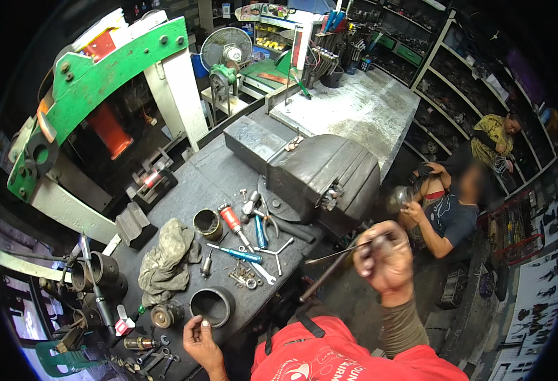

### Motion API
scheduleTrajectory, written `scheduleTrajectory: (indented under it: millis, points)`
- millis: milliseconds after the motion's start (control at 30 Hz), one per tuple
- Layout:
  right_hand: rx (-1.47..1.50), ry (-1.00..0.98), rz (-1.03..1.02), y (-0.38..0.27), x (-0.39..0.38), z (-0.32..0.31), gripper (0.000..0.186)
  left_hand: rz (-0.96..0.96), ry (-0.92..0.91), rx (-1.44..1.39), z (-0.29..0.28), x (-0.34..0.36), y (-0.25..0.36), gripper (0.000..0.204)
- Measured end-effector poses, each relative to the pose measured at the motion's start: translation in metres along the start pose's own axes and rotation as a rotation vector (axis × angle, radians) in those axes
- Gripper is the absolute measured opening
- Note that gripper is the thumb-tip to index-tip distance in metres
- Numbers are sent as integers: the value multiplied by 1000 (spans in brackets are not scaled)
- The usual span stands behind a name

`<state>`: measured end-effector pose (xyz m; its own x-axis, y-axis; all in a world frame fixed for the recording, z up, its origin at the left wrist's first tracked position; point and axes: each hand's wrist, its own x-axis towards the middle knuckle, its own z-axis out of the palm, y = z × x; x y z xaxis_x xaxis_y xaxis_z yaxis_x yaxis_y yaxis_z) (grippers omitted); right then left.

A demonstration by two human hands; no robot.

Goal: The person works at a cluttered workbench in a workshop, using a torch to heat a metal component and then manipulating small parts with pliers and a screwdriver. The person repeatedly handles and adjusts the parts while another person works nearby.

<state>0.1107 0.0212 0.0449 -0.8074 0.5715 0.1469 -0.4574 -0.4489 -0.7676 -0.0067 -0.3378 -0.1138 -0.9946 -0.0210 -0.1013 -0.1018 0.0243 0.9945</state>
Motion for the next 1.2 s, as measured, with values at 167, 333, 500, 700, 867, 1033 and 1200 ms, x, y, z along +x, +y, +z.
scheduleTrajectory:
  millis: [167, 333, 500, 700, 867, 1033, 1200]
  points:
    - [-232, -44, -141, -64, 57, -52, 14, 10, -9, 10, 66, -17, 1, 14]
    - [-551, -192, -88, -73, 114, -79, 13, 32, 75, -18, 139, -44, 8, 15]
    - [-633, -331, -4, -71, 154, -81, 12, -42, 111, -85, 186, -80, 7, 15]
    - [-755, -425, -25, -65, 165, -78, 11, -130, 237, 6, 186, -104, 1, 12]
    - [-994, -560, -284, -68, 165, -72, 11, -103, 259, 47, 175, -95, -4, 11]
    - [-1175, -670, -546, -77, 160, -61, 18, -97, 233, -18, 172, -85, -4, 12]
    - [-1163, -609, -553, -77, 152, -55, 16, -137, 192, -13, 166, -78, -6, 12]
